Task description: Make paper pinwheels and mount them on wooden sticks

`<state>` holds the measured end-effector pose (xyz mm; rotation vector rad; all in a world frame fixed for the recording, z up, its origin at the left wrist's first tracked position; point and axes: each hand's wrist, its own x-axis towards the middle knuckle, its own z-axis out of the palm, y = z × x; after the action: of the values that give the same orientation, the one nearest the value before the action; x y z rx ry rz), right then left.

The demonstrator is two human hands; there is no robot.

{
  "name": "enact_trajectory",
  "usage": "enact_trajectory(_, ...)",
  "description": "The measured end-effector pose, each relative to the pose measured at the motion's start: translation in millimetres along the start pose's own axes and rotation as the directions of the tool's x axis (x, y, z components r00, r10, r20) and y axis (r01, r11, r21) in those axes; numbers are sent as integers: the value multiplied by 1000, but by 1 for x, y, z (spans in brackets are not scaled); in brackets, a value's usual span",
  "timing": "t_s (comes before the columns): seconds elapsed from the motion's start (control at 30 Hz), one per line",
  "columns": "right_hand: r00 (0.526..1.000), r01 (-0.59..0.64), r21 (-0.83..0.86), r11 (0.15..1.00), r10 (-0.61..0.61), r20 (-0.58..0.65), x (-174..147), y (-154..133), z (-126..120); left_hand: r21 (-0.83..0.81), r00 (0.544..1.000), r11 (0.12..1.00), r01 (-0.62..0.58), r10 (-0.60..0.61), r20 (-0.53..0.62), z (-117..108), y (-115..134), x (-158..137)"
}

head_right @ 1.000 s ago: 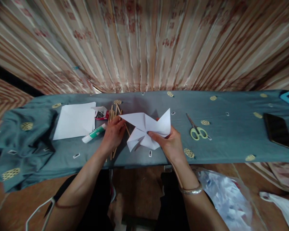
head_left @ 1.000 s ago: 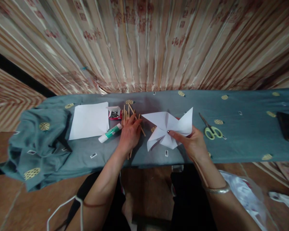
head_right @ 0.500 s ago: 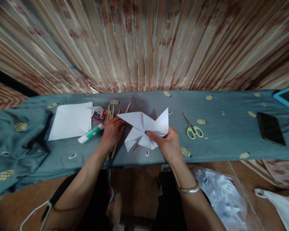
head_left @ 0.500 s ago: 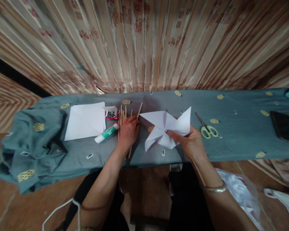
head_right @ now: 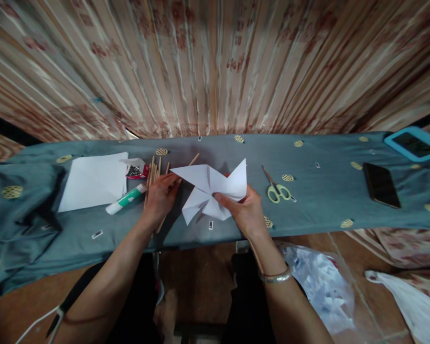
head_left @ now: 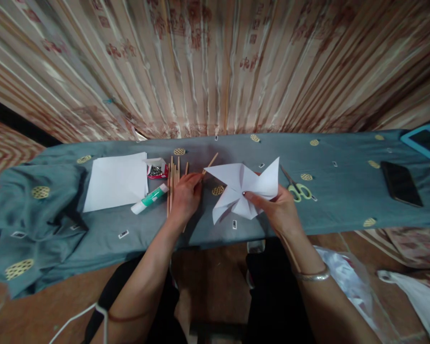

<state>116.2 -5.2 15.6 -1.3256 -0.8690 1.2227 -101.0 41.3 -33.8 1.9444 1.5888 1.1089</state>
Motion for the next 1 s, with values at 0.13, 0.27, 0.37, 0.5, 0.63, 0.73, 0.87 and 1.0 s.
enact_trajectory(0.13,1000,13,14,1000,-13,12,-2,-5,-11,-269,988,951,150,-156,-2,-2,16,-12)
enact_trajectory(0.27,999,18,50,999,-19,31,-7,-11,-25,-645,924,667,373,-329,193,-10,32,-36)
enact_trajectory(0.37,998,34,36,999,-36,44,-12,-14,-32,-760,834,383,525,-407,372,-20,41,-55)
enact_trajectory(0.5,994,26,-45,999,-21,103,-25,-20,-30,-768,746,165,618,-431,508,-30,49,-71)
enact_trajectory(0.63,976,-70,-73,995,83,201,-38,-26,-21,-740,697,88,667,-425,578,-32,50,-79)
enact_trajectory(0.73,946,-161,-32,986,163,281,-41,-26,-16,-748,703,88,658,-429,568,-33,49,-81)
enact_trajectory(0.87,942,-185,37,982,166,292,-40,-24,-12,-701,704,184,689,-402,586,-36,51,-82)
enact_trajectory(1.0,932,-175,15,985,160,326,-40,-24,-11,-691,716,222,688,-367,594,-33,49,-86)
